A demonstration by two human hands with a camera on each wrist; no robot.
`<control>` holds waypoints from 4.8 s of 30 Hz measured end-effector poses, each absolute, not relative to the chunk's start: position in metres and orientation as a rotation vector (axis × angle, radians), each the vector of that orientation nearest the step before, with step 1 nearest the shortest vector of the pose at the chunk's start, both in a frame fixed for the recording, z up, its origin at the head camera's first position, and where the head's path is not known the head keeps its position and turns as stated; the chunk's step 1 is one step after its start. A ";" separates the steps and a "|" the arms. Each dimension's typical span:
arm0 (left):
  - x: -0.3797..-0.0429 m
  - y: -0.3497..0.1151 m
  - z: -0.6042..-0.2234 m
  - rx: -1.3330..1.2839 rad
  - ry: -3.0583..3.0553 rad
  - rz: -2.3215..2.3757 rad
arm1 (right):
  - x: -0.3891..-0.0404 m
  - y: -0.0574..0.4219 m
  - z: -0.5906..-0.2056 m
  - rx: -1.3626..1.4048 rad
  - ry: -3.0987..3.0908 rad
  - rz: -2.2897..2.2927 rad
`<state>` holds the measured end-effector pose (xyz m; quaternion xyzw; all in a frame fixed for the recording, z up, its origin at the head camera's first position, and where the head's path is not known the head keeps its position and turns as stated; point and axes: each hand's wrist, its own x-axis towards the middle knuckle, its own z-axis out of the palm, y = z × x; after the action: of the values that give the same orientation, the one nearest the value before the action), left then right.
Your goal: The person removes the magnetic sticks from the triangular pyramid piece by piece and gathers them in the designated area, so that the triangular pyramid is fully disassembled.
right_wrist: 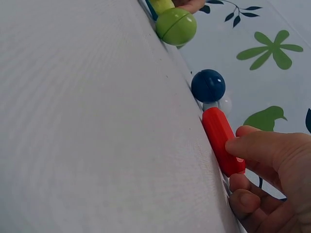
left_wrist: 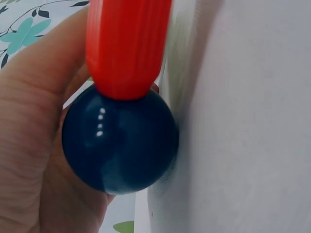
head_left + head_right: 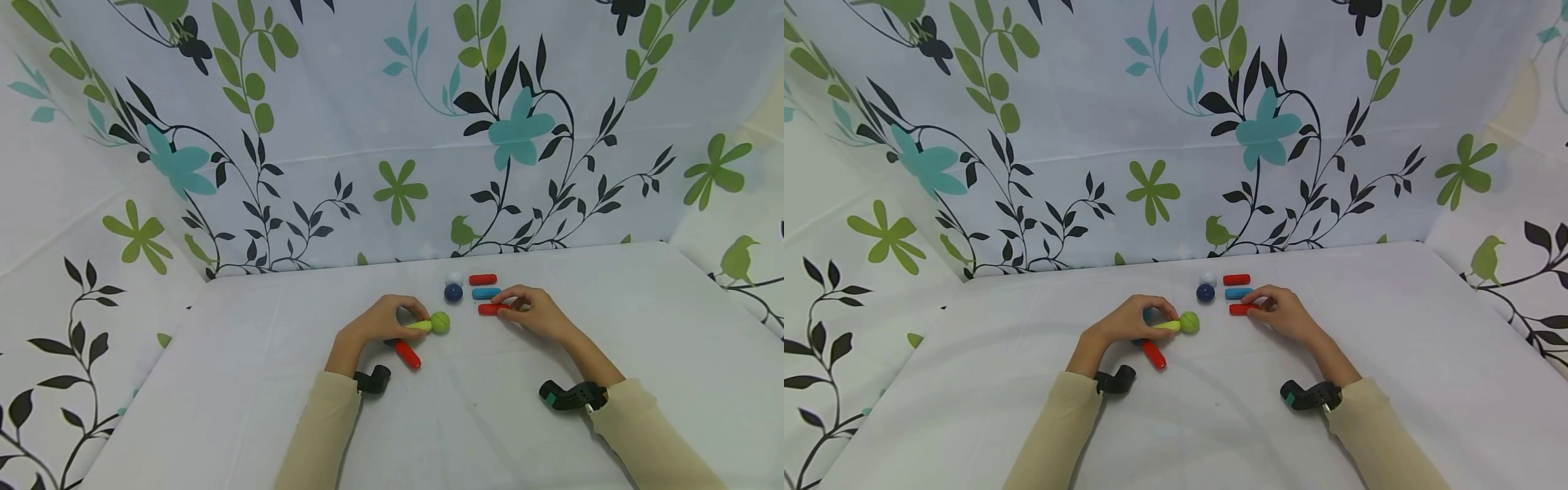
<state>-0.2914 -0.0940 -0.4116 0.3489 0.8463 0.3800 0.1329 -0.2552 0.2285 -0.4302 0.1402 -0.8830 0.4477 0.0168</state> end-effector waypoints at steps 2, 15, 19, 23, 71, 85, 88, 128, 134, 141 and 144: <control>-0.292 -0.093 -0.413 1.031 2.455 1.094 | -0.255 0.229 -0.431 0.439 -2.743 1.380; -0.292 -0.089 -0.415 1.031 2.485 1.055 | -0.253 0.223 -0.425 0.470 -2.655 1.476; -0.292 -0.086 -0.416 1.012 2.513 1.033 | -0.252 0.218 -0.423 0.505 -2.654 1.492; -0.293 -0.083 -0.419 0.992 2.540 1.012 | -0.250 0.212 -0.421 0.551 -2.661 1.523; -0.287 -0.069 -0.427 1.125 2.480 1.100 | -0.239 0.172 -0.437 0.880 -2.678 1.547; -0.290 -0.075 -0.428 1.172 2.458 1.119 | -0.242 0.169 -0.433 0.899 -2.738 1.489; -0.291 -0.077 -0.429 1.165 2.441 1.129 | -0.243 0.168 -0.434 0.882 -2.724 1.472; -0.289 -0.074 -0.427 1.100 2.476 1.137 | -0.245 0.159 -0.436 0.640 -2.613 1.338; -0.288 -0.075 -0.427 1.166 2.483 1.192 | -0.246 0.161 -0.441 0.644 -2.589 1.382; -0.287 -0.077 -0.429 1.080 2.519 1.182 | -0.246 0.161 -0.443 0.629 -2.605 1.429; -0.288 -0.079 -0.429 1.058 2.514 1.184 | -0.245 0.161 -0.442 0.617 -2.613 1.431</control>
<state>-0.2877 -0.0788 -0.4294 0.3547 0.8424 0.3967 0.0842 -0.2451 0.1607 -0.4421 0.2027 -0.8578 0.4697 0.0498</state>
